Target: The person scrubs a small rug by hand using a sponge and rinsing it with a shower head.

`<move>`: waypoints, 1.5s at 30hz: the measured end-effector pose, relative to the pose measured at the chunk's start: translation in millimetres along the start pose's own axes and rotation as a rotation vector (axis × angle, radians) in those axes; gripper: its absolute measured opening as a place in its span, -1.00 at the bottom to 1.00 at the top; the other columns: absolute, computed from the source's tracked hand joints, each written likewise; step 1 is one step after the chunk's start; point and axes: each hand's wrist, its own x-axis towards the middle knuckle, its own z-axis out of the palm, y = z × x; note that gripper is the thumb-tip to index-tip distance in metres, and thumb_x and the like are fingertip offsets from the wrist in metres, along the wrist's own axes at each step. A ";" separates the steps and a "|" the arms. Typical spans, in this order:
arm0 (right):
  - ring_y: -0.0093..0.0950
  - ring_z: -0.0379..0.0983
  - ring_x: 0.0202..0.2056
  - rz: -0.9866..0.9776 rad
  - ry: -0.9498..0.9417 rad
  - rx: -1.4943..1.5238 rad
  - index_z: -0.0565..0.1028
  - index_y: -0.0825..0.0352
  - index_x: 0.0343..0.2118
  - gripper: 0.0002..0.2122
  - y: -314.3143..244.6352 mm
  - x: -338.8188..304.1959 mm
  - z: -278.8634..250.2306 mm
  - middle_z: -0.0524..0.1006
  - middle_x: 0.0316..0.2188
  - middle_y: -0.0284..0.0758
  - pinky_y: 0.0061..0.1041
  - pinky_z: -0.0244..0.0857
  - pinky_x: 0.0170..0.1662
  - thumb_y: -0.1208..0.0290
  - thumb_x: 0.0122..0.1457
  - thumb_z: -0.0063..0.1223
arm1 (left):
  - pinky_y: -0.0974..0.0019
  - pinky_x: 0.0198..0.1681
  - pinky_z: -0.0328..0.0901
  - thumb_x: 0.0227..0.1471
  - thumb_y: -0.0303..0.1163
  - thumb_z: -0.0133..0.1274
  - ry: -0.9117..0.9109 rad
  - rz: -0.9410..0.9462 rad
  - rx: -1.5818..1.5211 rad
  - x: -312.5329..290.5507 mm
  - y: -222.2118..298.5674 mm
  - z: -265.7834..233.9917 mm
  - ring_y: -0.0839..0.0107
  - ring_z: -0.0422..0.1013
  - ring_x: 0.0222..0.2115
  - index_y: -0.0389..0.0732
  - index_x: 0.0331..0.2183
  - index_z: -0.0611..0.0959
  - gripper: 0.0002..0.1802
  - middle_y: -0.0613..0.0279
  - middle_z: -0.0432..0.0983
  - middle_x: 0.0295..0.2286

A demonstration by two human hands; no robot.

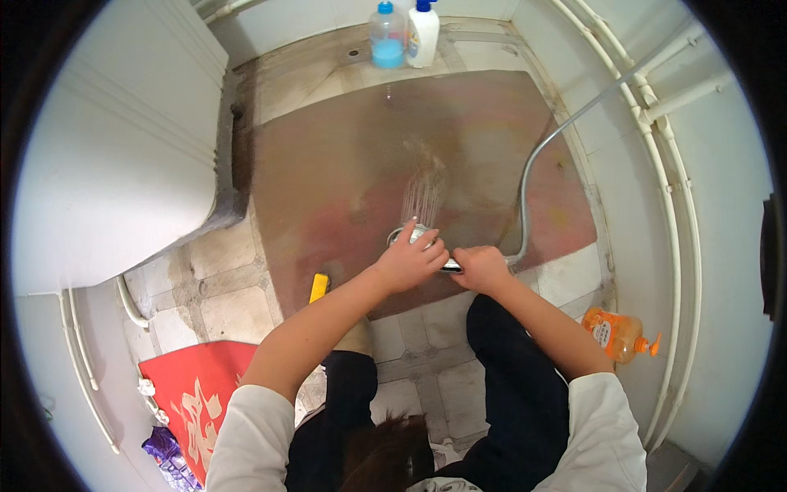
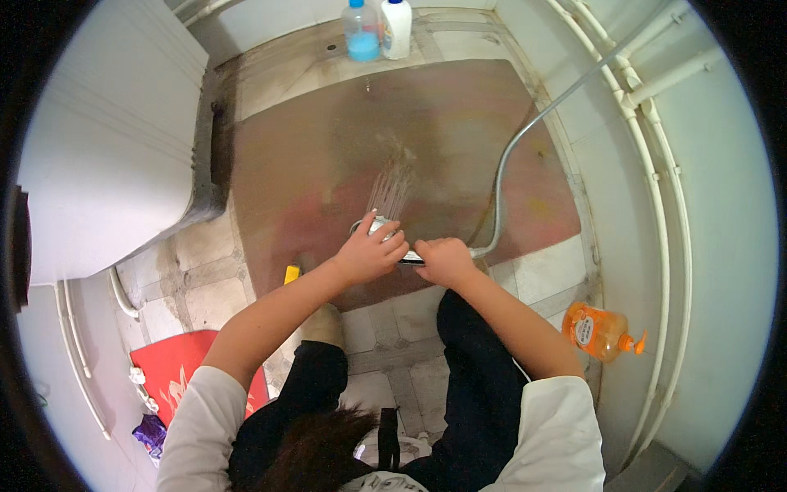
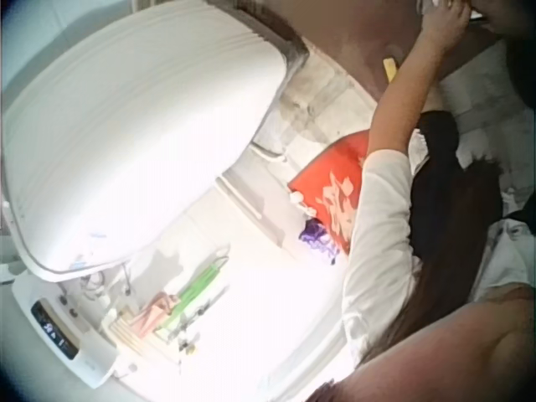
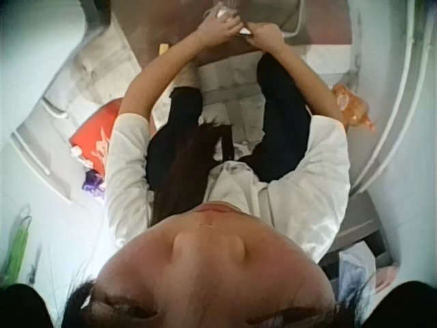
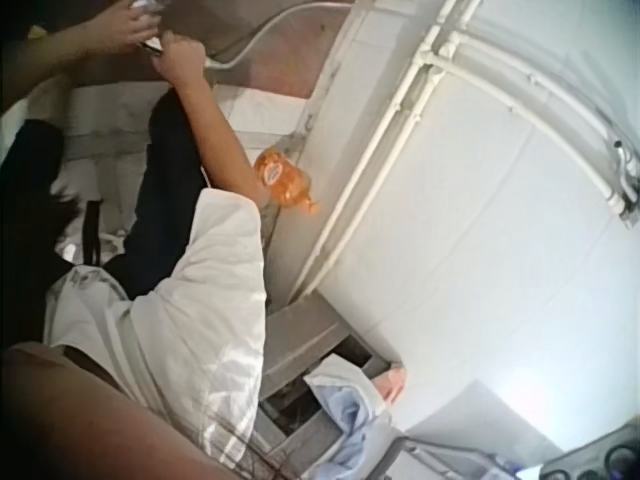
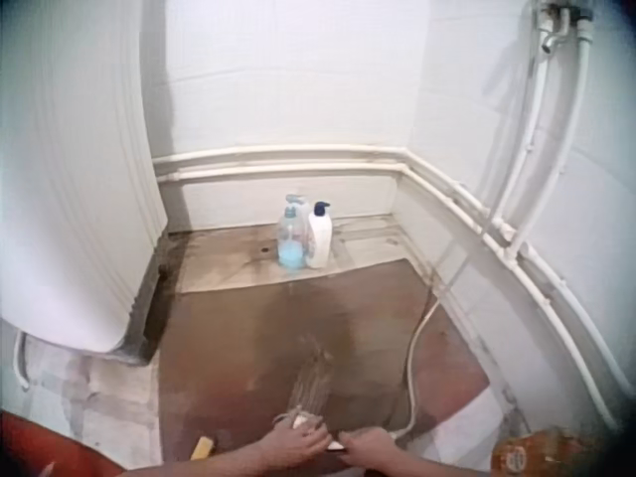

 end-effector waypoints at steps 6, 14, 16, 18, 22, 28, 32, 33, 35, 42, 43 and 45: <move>-0.26 0.36 -0.61 0.079 0.107 0.136 0.31 0.28 -0.64 -0.78 0.6 4.0 -9.0 0.39 -0.71 -0.25 -0.32 0.23 -0.56 0.30 -0.29 0.09 | -0.04 -0.10 0.07 -0.48 -0.20 0.13 -0.007 0.005 -0.054 23.2 -14.5 -7.4 0.31 0.22 -0.16 -0.09 -0.39 0.43 -0.55 0.32 0.34 -0.36; -0.16 0.37 -0.52 0.155 -0.096 0.243 0.28 0.31 -0.51 -0.76 17.8 18.1 -81.6 0.42 -0.62 -0.14 -0.22 0.24 -0.45 0.24 -0.14 -0.04 | -0.01 -0.08 0.06 -0.47 -0.18 0.15 -0.064 0.097 -0.058 77.8 -41.3 -37.3 0.34 0.24 -0.19 -0.07 -0.41 0.43 -0.56 0.35 0.35 -0.38; -0.17 0.37 -0.35 0.245 -0.219 0.339 0.33 0.34 -0.37 -0.69 21.1 15.4 -103.2 0.44 -0.42 -0.09 -0.26 0.25 -0.30 0.22 -0.14 -0.02 | -0.01 -0.08 0.06 -0.47 -0.17 0.16 -0.073 0.130 -0.062 93.1 -44.1 -40.9 0.34 0.24 -0.19 -0.07 -0.42 0.43 -0.56 0.35 0.35 -0.38; -0.18 0.32 -0.24 0.106 -0.042 0.280 0.31 0.36 -0.27 -0.61 40.7 7.8 -124.6 0.39 -0.29 -0.08 -0.29 0.21 -0.19 0.22 -0.14 0.01 | 0.02 -0.09 0.09 -0.41 -0.22 0.12 -0.090 0.209 -0.031 112.4 -48.5 -45.4 0.37 0.25 -0.24 -0.07 -0.41 0.43 -0.62 0.37 0.35 -0.43; -0.19 0.11 0.02 0.187 0.312 -0.157 0.15 0.40 0.00 -0.39 90.3 16.5 -249.7 0.14 0.03 -0.08 -0.33 0.02 0.05 0.34 -0.17 0.07 | 0.02 -0.09 0.08 -0.35 -0.23 0.09 -0.137 0.281 0.024 124.3 -65.8 -52.6 0.38 0.25 -0.26 -0.06 -0.41 0.41 -0.66 0.37 0.33 -0.44; -0.26 -0.06 0.11 0.207 1.009 -1.117 -0.03 0.26 0.11 -0.24 123.3 45.7 -600.3 0.01 0.11 -0.25 -0.31 -0.06 0.10 0.32 -0.19 0.12 | -0.01 -0.08 0.08 -0.30 -0.27 0.04 -0.175 0.272 0.032 146.5 -76.1 -65.3 0.38 0.26 -0.28 -0.06 -0.42 0.43 -0.73 0.36 0.33 -0.48; -0.32 -0.13 0.14 0.438 0.822 -1.349 -0.05 0.24 0.12 -0.27 99.8 73.0 -701.4 -0.03 0.14 -0.30 -0.33 -0.08 0.11 0.14 -0.10 0.02 | -0.05 -0.09 0.07 -0.29 -0.29 0.00 -0.212 0.282 0.061 142.7 -87.0 -63.7 0.39 0.27 -0.29 -0.06 -0.44 0.44 -0.77 0.36 0.34 -0.50; -0.34 -0.16 0.16 0.571 0.646 -1.381 -0.06 0.24 0.12 -0.27 102.8 80.3 -705.4 -0.05 0.14 -0.31 -0.34 -0.10 0.12 0.08 -0.08 -0.01 | -0.05 -0.09 0.07 -0.29 -0.29 0.00 -0.209 0.269 0.056 143.5 -88.4 -65.0 0.39 0.27 -0.29 -0.06 -0.44 0.44 -0.77 0.36 0.34 -0.50; -0.36 -0.19 0.17 0.740 0.516 -1.353 -0.06 0.24 0.12 -0.26 110.8 83.2 -706.7 -0.07 0.15 -0.31 -0.35 -0.12 0.13 0.05 -0.08 -0.02 | -0.06 -0.09 0.06 -0.28 -0.30 -0.01 -0.207 0.242 0.070 143.7 -93.4 -63.5 0.39 0.28 -0.30 -0.06 -0.44 0.44 -0.78 0.37 0.34 -0.50; -0.32 -0.11 0.14 0.752 0.413 -1.499 0.03 0.31 0.09 -0.30 165.2 76.1 -712.3 -0.06 0.14 -0.22 -0.36 -0.13 0.13 0.04 -0.06 -0.02 | -0.01 -0.08 0.06 -0.36 -0.23 0.08 -0.208 0.167 0.036 152.8 -87.6 -57.6 0.36 0.26 -0.26 -0.07 -0.40 0.42 -0.65 0.35 0.34 -0.45; -0.29 -0.10 0.14 0.651 0.317 -1.181 0.05 0.32 0.08 -0.29 164.8 82.2 -672.8 -0.05 0.14 -0.20 -0.35 -0.14 0.13 0.02 -0.07 -0.01 | -0.01 -0.08 0.06 -0.38 -0.25 0.08 -0.212 0.133 0.033 146.1 -89.6 -53.6 0.36 0.27 -0.27 -0.08 -0.42 0.42 -0.66 0.34 0.34 -0.46; -0.22 -0.09 0.13 0.498 0.120 -0.617 0.03 0.33 0.09 -0.23 166.3 82.6 -538.0 -0.04 0.12 -0.12 -0.31 -0.16 0.14 -0.05 -0.11 0.02 | -0.02 -0.07 0.06 -0.42 -0.29 0.08 -0.212 0.070 -0.002 137.5 -87.6 -47.7 0.36 0.28 -0.29 -0.10 -0.45 0.42 -0.68 0.33 0.34 -0.47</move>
